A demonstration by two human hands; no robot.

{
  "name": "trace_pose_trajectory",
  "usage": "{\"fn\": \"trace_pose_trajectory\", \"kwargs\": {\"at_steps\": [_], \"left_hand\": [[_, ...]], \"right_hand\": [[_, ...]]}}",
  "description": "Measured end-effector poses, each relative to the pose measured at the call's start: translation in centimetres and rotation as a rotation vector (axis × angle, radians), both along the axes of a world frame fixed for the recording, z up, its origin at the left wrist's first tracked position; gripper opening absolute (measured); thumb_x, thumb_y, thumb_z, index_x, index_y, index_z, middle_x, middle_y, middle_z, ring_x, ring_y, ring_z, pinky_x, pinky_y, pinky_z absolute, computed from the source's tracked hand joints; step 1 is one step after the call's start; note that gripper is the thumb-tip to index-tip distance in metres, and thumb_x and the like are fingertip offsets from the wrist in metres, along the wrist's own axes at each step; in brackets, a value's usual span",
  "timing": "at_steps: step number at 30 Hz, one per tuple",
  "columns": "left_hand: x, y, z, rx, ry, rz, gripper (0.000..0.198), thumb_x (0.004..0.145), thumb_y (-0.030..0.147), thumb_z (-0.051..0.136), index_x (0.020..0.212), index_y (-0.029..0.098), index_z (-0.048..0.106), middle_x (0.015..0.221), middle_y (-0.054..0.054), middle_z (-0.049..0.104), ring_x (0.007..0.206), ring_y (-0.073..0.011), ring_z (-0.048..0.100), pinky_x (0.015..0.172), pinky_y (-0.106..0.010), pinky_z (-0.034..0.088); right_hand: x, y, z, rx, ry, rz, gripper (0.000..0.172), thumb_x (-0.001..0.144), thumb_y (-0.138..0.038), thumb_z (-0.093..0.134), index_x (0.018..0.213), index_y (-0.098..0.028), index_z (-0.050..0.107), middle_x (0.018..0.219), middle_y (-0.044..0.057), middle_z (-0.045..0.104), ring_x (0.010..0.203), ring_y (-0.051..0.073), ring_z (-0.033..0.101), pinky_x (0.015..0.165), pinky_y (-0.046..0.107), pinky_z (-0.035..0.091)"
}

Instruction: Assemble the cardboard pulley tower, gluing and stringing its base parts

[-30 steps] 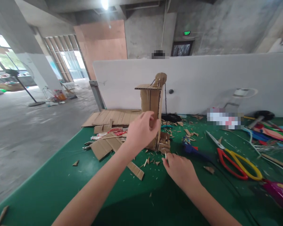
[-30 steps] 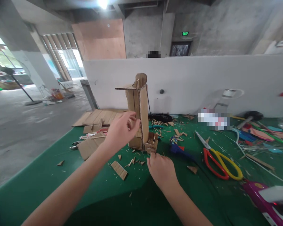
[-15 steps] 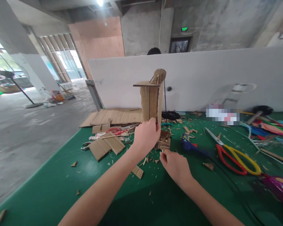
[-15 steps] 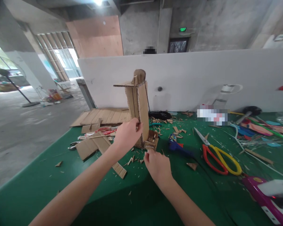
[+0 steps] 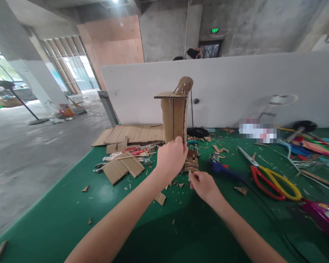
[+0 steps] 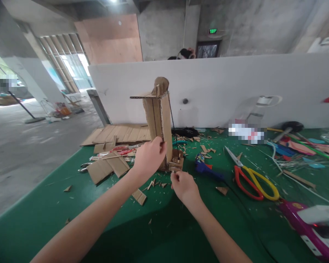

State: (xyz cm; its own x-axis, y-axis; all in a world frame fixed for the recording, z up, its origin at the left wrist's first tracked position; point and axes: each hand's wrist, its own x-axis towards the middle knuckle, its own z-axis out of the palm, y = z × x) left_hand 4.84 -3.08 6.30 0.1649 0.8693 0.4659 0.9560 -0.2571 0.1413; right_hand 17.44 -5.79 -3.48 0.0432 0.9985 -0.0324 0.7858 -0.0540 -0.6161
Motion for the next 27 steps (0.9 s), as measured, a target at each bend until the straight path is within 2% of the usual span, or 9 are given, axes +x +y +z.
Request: {"fn": "trace_pose_trajectory", "kwargs": {"at_steps": [4, 8, 11, 14, 20, 27], "left_hand": [[0.1, 0.0, -0.1, 0.002, 0.011, 0.013, 0.026, 0.092, 0.035, 0.032, 0.084, 0.02, 0.052, 0.071, -0.005, 0.066, 0.065, -0.0233, 0.065, 0.055, -0.03, 0.046], [0.1, 0.0, -0.2, 0.005, 0.012, 0.018, 0.026, 0.092, 0.035, 0.033, 0.084, 0.019, 0.052, 0.07, -0.005, 0.066, 0.064, -0.0218, 0.065, 0.056, -0.029, 0.046], [0.1, 0.0, -0.2, 0.012, 0.005, 0.017, 0.026, 0.092, 0.035, 0.033, 0.084, 0.019, 0.052, 0.071, -0.005, 0.066, 0.064, -0.0215, 0.065, 0.056, -0.028, 0.045], [0.2, -0.1, -0.2, -0.004, 0.003, 0.022, 0.027, 0.092, 0.035, 0.032, 0.085, 0.019, 0.052, 0.071, -0.005, 0.067, 0.065, -0.0212, 0.065, 0.057, -0.028, 0.045], [0.1, 0.0, -0.3, 0.014, 0.005, 0.012, 0.026, 0.092, 0.035, 0.032, 0.084, 0.019, 0.052, 0.071, -0.005, 0.067, 0.065, -0.0228, 0.065, 0.056, -0.03, 0.046], [0.1, 0.1, -0.4, 0.045, 0.018, 0.019, 0.027, 0.092, 0.035, 0.031, 0.081, 0.02, 0.051, 0.067, -0.004, 0.065, 0.061, -0.0231, 0.065, 0.053, -0.029, 0.044]], "right_hand": [[-0.1, -0.3, 0.3, 0.04, -0.114, -0.03, 0.041, 0.086, -0.041, 0.038, 0.057, -0.02, 0.057, 0.064, 0.003, 0.066, 0.062, 0.016, 0.06, 0.057, 0.026, 0.036], [-0.5, -1.2, 1.2, 0.054, -0.344, -0.043, 0.036, 0.081, -0.051, 0.046, 0.067, -0.022, 0.063, 0.07, 0.006, 0.067, 0.068, 0.022, 0.063, 0.055, 0.028, 0.036], [-1.0, -1.8, 1.6, 0.094, -0.533, -0.026, 0.033, 0.086, -0.041, 0.042, 0.073, -0.02, 0.065, 0.069, 0.009, 0.067, 0.064, 0.024, 0.064, 0.054, 0.03, 0.037], [-1.6, -2.1, 1.5, 0.17, -0.625, 0.016, 0.037, 0.09, -0.031, 0.033, 0.081, -0.017, 0.066, 0.069, 0.012, 0.067, 0.064, 0.025, 0.065, 0.054, 0.03, 0.039], [-1.8, -2.1, 1.6, 0.149, -0.589, -0.02, 0.043, 0.092, -0.032, 0.027, 0.081, -0.019, 0.067, 0.074, 0.011, 0.069, 0.065, 0.023, 0.065, 0.056, 0.03, 0.04], [-0.3, -1.9, 2.3, 0.033, -0.452, -0.104, 0.049, 0.091, -0.036, 0.024, 0.073, -0.02, 0.067, 0.074, 0.009, 0.068, 0.067, 0.022, 0.064, 0.056, 0.029, 0.036]]}}
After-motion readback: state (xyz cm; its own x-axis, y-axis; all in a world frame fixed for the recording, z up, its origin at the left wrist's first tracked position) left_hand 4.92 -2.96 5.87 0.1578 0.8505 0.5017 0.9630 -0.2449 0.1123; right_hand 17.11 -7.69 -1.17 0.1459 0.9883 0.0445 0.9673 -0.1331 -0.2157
